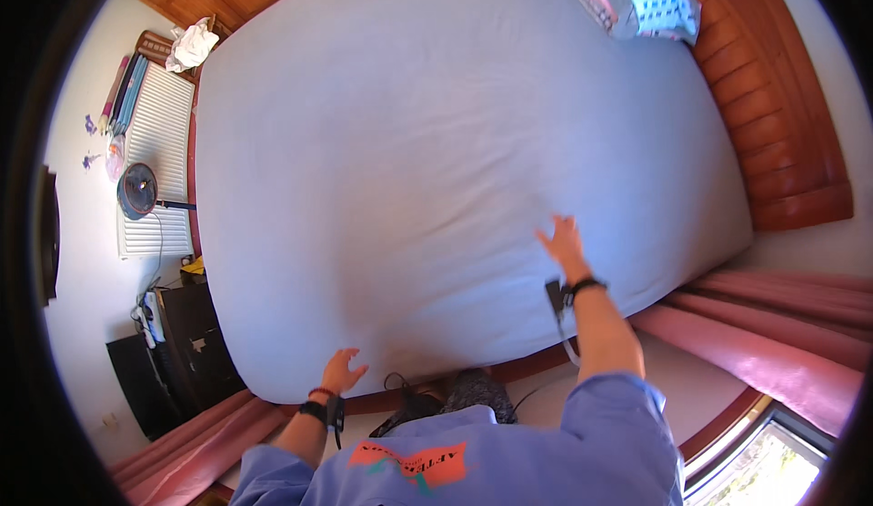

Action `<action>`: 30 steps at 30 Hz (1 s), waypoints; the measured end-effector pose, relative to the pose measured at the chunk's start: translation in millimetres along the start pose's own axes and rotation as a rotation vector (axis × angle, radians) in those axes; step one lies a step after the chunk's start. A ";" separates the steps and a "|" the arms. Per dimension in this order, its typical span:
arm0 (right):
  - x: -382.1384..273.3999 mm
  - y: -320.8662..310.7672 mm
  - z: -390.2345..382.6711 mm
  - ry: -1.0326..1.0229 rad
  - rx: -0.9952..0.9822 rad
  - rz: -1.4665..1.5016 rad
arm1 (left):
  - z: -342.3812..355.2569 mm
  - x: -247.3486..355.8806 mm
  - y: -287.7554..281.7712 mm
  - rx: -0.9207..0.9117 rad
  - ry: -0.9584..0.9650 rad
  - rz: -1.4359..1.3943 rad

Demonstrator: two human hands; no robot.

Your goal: Tidying a bedroom by organizing a drawer, smoothing bedsheets, and folding laundry items like a pillowcase and towel.

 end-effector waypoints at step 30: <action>-365.5 341.9 -385.5 -0.153 -0.264 0.058 | -143.7 -362.3 -87.6 0.000 -0.050 -0.275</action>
Point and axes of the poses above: each hand's wrist, its own z-axis towards the middle knuckle, its own y-axis out of the palm, x = y × z, the point moved 4 cm from there along z, towards the middle knuckle, and after that the axes turned 4 degrees about y, right-handed, at the moved point
